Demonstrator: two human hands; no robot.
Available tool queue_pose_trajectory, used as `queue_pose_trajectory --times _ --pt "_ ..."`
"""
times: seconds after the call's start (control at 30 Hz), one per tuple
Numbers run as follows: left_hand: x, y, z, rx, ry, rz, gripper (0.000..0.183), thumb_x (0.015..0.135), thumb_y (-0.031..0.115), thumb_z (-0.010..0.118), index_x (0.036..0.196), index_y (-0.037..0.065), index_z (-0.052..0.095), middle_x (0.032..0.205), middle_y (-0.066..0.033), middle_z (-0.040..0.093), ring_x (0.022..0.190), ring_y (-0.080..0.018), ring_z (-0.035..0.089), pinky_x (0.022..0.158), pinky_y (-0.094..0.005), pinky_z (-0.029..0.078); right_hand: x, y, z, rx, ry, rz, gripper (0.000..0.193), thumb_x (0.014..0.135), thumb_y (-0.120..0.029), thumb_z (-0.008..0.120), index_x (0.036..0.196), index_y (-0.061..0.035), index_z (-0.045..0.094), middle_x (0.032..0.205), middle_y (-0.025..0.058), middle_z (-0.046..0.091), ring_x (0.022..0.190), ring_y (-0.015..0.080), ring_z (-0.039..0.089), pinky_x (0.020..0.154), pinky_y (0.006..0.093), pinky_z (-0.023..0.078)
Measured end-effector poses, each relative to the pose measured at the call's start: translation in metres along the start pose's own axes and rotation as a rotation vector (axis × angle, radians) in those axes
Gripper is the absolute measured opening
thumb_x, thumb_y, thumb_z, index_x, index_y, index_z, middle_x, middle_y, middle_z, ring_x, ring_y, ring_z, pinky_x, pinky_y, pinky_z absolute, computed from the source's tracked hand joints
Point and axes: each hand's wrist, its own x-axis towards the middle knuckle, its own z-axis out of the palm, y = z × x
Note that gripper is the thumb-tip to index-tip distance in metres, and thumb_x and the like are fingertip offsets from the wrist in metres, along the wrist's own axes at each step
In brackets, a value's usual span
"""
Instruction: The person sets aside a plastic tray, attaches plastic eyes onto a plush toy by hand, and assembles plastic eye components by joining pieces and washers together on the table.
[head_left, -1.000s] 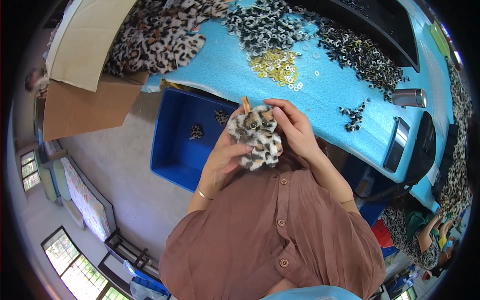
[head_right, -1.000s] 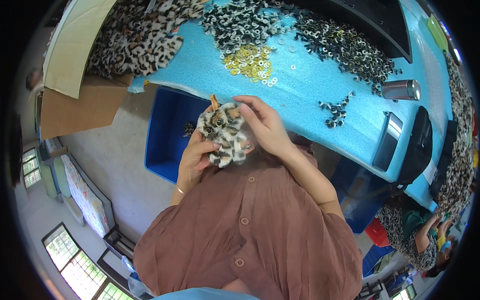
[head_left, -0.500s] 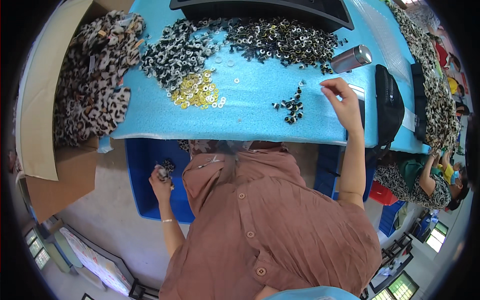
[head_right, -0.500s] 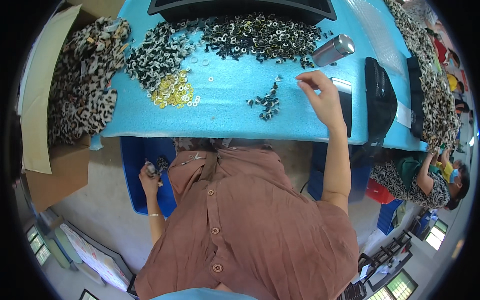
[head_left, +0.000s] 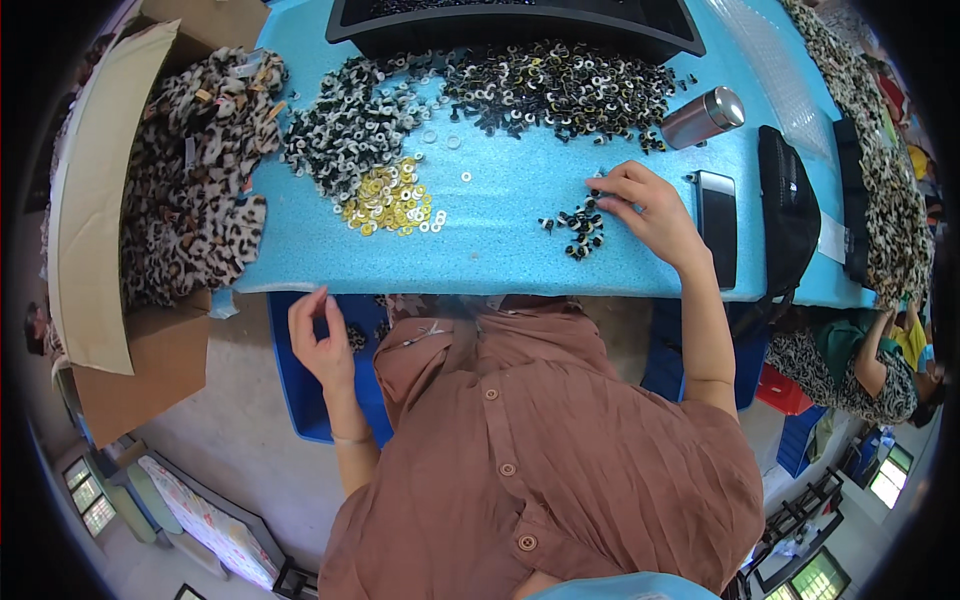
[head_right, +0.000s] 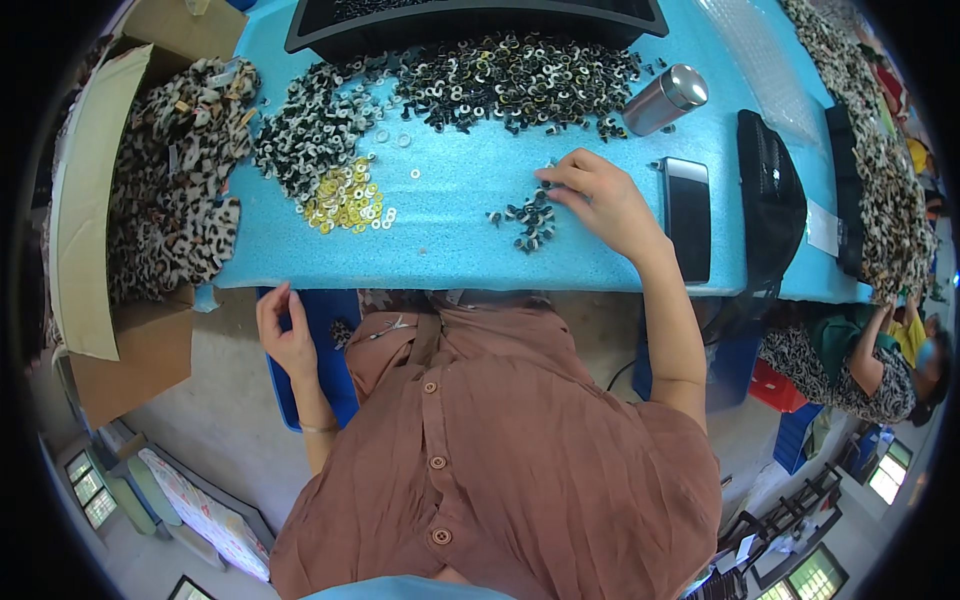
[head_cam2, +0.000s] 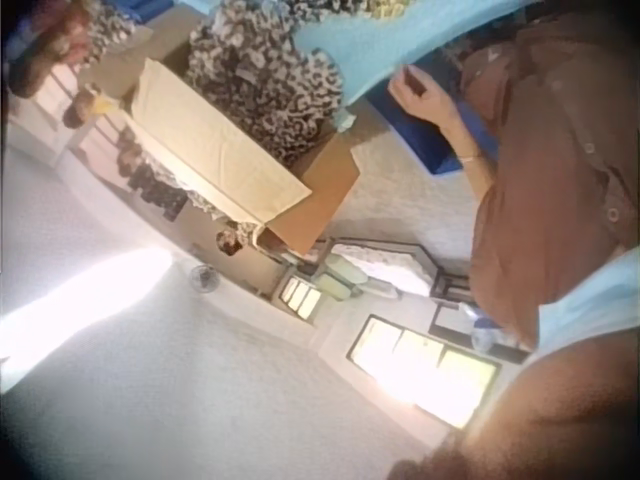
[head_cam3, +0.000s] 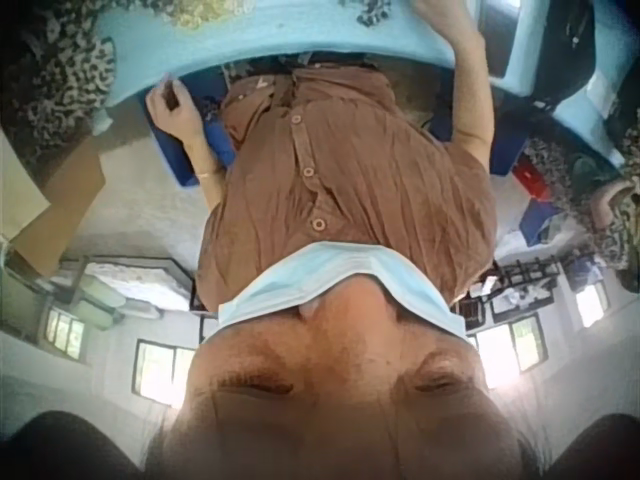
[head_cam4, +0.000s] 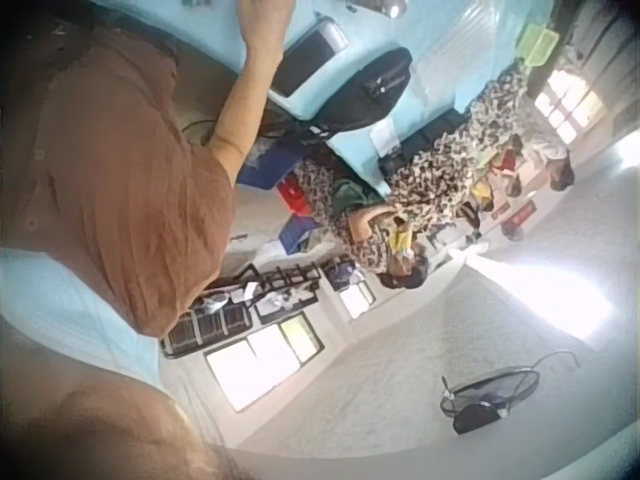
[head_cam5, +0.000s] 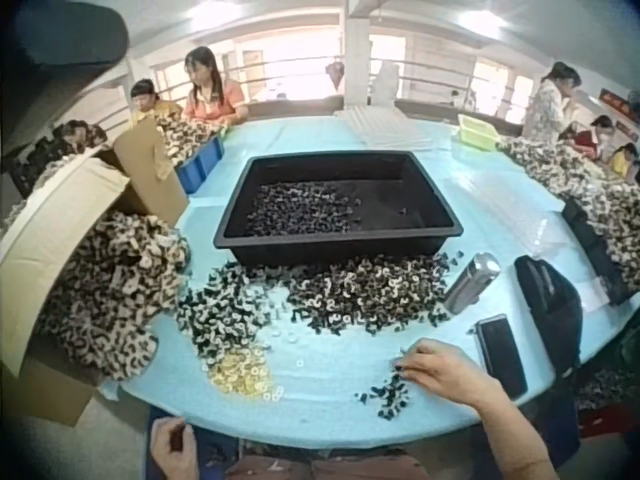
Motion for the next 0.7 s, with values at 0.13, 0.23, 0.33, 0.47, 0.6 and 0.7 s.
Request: queue_pose_trajectory --times 0.13,0.23,0.33,0.47,0.6,0.7 --pt "0.035 0.044 0.030 -0.074 -0.025 0.136 0.018 0.083 -0.003 0.064 0.100 0.000 0.065 0.093 -0.0076 0.061 0.081 -0.0155 0.058 0.076 -0.0260 0.047 0.001 0.005 0.005 -0.083 0.043 -0.059 0.016 0.083 -0.005 0.066 0.099 -0.0040 0.068 0.088 0.0082 0.060 0.079 0.0219 0.060 0.068 0.0323 0.047" --pt "0.069 0.071 0.059 -0.151 -0.167 0.220 0.016 0.083 -0.001 0.064 0.098 -0.001 0.065 0.090 -0.0089 0.062 0.081 -0.0178 0.059 0.075 -0.0274 0.047 -0.002 0.009 0.006 -0.064 0.066 -0.063 0.014 0.082 -0.003 0.067 0.095 -0.0017 0.068 0.085 0.0102 0.061 0.076 0.0240 0.061 0.065 0.0331 0.049" --pt "0.090 0.107 0.095 -0.153 -0.374 0.316 0.016 0.085 0.004 0.064 0.101 0.002 0.066 0.092 -0.0089 0.063 0.082 -0.0205 0.060 0.073 -0.0295 0.048 -0.006 0.006 0.002 0.073 0.103 0.063 0.014 0.081 -0.003 0.067 0.095 -0.0011 0.067 0.085 0.0093 0.064 0.075 0.0210 0.063 0.066 0.0300 0.050" --pt "0.092 0.148 0.176 -0.174 -0.668 0.504 0.022 0.085 0.014 0.064 0.106 0.007 0.065 0.093 -0.0107 0.063 0.086 -0.0274 0.062 0.074 -0.0354 0.050 -0.016 0.016 0.001 0.291 0.216 0.211 0.014 0.082 -0.006 0.068 0.095 -0.0013 0.068 0.085 0.0053 0.066 0.075 0.0130 0.062 0.069 0.0261 0.049" --pt "0.086 0.170 0.219 -0.119 -0.818 0.619 0.015 0.081 0.015 0.067 0.092 0.006 0.064 0.089 -0.0111 0.061 0.088 -0.0322 0.061 0.072 -0.0422 0.050 -0.025 0.020 0.003 0.478 0.334 0.280 0.014 0.080 -0.004 0.071 0.094 -0.0017 0.068 0.089 0.0030 0.065 0.078 0.0095 0.059 0.072 0.0245 0.048" --pt "0.088 0.171 0.228 -0.078 -0.915 0.599 0.010 0.079 0.013 0.067 0.085 0.006 0.064 0.086 -0.0113 0.060 0.085 -0.0323 0.061 0.070 -0.0436 0.049 -0.030 0.024 0.009 0.526 0.398 0.212 0.015 0.079 -0.003 0.072 0.093 -0.0025 0.068 0.095 0.0036 0.065 0.084 0.0099 0.059 0.076 0.0238 0.047"
